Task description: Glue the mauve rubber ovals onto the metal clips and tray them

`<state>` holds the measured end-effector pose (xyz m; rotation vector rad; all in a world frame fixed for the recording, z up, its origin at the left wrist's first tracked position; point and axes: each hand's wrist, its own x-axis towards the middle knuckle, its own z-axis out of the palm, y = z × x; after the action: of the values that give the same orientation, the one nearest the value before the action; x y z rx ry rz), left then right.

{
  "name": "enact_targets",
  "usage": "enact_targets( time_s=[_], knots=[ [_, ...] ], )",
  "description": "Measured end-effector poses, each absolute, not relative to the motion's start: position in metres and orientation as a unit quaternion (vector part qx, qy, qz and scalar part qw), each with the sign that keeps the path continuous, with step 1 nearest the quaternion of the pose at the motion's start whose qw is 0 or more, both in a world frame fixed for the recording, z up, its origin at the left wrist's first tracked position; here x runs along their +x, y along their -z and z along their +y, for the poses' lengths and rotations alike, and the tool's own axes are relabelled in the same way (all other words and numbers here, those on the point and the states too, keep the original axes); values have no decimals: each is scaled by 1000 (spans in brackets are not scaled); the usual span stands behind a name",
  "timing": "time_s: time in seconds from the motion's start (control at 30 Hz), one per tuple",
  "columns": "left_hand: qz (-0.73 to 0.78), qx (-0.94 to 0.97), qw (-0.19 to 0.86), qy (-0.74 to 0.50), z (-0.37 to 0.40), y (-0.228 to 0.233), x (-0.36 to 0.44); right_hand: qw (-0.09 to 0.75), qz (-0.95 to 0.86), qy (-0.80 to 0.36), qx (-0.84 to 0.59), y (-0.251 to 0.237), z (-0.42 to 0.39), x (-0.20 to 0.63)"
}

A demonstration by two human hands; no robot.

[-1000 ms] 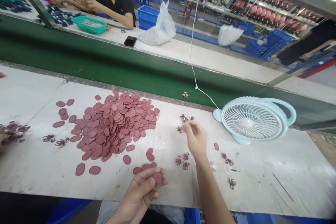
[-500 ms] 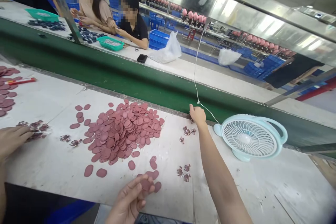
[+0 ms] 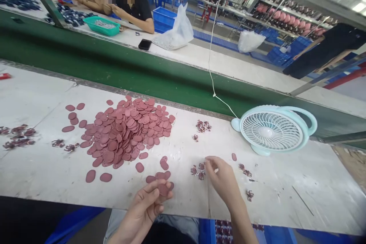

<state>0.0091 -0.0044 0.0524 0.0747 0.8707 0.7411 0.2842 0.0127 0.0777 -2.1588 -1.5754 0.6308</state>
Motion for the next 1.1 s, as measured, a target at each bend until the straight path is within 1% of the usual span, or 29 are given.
enact_targets(
  time_s=[0.1,0.27,0.5,0.73,0.77,0.83,0.93,1.0,1.1],
  knots=[
    [397,49,856,-329,-8,-48,14,170,-559,-226,-779,-64,-6,280],
    [378,67,865,-322,-9,-52,24,149,-522,-209,-813,-43,0,280],
    [377,88,860,-332,-7,-61,31,194,-532,-287,-772,-42,3,285],
    [381,113,855,-332,-7,-61,33,243,-512,-323,-758,-57,-16,282],
    [380,120,855,-333,-7,-60,33,259,-498,-333,-758,-63,-21,279],
    [376,134,853,-335,-8,-60,34,318,-455,-382,-739,-77,-32,269],
    [369,157,850,-341,-12,-59,38,419,-379,-518,-642,-99,-51,245],
    [357,173,850,-348,-15,-59,41,448,-338,-577,-593,-109,-60,227],
    [340,197,846,-359,-19,-58,46,468,-296,-580,-597,-113,-63,208]
  ],
)
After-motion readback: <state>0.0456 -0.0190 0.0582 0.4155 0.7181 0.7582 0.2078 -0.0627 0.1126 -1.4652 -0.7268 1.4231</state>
